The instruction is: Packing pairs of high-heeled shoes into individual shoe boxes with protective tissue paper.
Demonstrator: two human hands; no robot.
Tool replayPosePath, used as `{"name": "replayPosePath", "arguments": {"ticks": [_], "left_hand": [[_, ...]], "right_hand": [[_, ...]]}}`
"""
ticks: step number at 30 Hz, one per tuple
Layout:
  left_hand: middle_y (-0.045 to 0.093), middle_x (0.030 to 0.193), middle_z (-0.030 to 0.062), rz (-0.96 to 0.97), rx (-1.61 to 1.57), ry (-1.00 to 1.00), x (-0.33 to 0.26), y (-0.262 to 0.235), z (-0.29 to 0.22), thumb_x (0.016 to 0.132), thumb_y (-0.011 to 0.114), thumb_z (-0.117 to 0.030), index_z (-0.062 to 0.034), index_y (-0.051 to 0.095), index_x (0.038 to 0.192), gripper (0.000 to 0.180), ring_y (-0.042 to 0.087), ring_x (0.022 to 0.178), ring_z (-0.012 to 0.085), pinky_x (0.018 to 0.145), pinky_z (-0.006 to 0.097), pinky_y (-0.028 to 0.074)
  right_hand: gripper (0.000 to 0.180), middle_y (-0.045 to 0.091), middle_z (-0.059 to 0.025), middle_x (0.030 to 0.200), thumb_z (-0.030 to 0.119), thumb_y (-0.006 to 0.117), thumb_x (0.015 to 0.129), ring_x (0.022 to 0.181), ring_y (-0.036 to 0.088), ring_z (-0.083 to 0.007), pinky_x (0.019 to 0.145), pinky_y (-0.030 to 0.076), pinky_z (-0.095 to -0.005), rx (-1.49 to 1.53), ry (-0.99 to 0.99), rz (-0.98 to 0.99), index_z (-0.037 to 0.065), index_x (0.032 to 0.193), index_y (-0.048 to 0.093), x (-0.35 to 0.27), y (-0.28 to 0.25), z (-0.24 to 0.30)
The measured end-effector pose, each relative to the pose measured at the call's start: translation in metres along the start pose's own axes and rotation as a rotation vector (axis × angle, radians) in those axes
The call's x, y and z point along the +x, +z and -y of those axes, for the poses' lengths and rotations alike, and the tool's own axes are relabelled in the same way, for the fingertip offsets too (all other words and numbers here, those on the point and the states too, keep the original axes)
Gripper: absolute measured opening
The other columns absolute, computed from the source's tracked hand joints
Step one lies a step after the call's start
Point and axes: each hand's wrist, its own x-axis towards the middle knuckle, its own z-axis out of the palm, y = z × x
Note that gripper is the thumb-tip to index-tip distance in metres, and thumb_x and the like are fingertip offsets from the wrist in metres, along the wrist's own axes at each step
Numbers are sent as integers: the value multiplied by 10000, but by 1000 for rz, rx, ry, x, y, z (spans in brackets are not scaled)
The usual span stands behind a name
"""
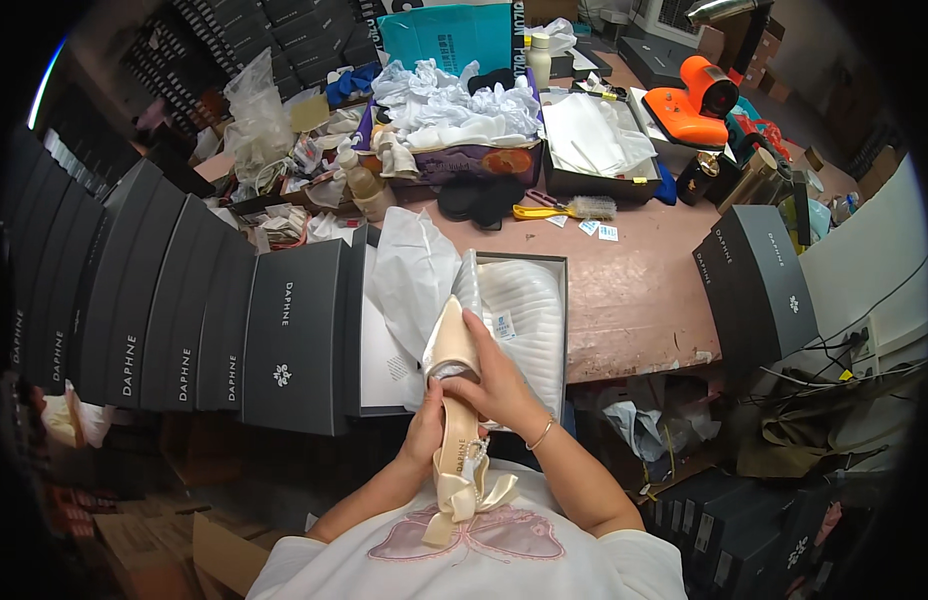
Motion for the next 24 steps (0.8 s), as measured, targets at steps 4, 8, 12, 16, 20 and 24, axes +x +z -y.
{"name": "replayPosePath", "arguments": {"ticks": [4, 8, 12, 16, 20, 24], "left_hand": [[612, 843, 97, 52, 19, 30, 5, 14, -8, 960, 220, -638, -52, 500, 1149, 676, 637, 695, 169, 651, 310, 555], [641, 816, 115, 19, 102, -38, 17, 2, -41, 991, 325, -539, -39, 500, 1179, 563, 655, 692, 191, 627, 297, 548], [379, 1412, 208, -389, 351, 622, 34, -13, -89, 973, 523, -210, -58, 8, 1507, 757, 400, 1300, 269, 1054, 386, 364], [234, 1505, 221, -90, 974, 762, 29, 1, -58, 937, 567, -151, -15, 69, 1500, 764, 328, 1361, 305, 1110, 412, 272], [164, 1523, 237, 11, 371, 393, 53, 24, -7, 897, 637, -164, 3, 70, 1495, 841, 160, 1440, 314, 1133, 423, 206], [101, 1539, 247, 15, 430, 349, 75, 42, 10, 874, 676, -192, -7, 39, 1499, 912, 117, 1448, 328, 1138, 441, 180]], "right_hand": [[871, 526, -275, 1257, 160, 744, 768, 1091, 586, -378, 903, 467, -374, -13, 11, 73, 31, 1473, 250, 10, -4, 0], [861, 436, -271, 1372, 274, 748, 782, 1201, 503, -402, 963, 433, -403, -73, 158, 184, 35, 1461, 276, 21, -17, 0], [720, 426, -218, 1340, 379, 733, 758, 1177, 462, -401, 969, 394, -482, -720, -27, 175, 57, 1334, 445, 0, -50, -39], [390, 541, -143, 1182, 232, 702, 769, 1140, 499, -324, 997, 362, -448, -970, -33, 109, 54, 1098, 592, -17, -60, -93], [236, 596, -126, 1103, 73, 643, 802, 1097, 541, -297, 977, 388, -430, -503, -86, -156, 46, 1035, 623, -25, -68, -87], [237, 599, -161, 1132, 23, 577, 831, 1073, 571, -313, 947, 432, -386, 211, 269, -424, 22, 1067, 608, -49, -83, -85]]}}
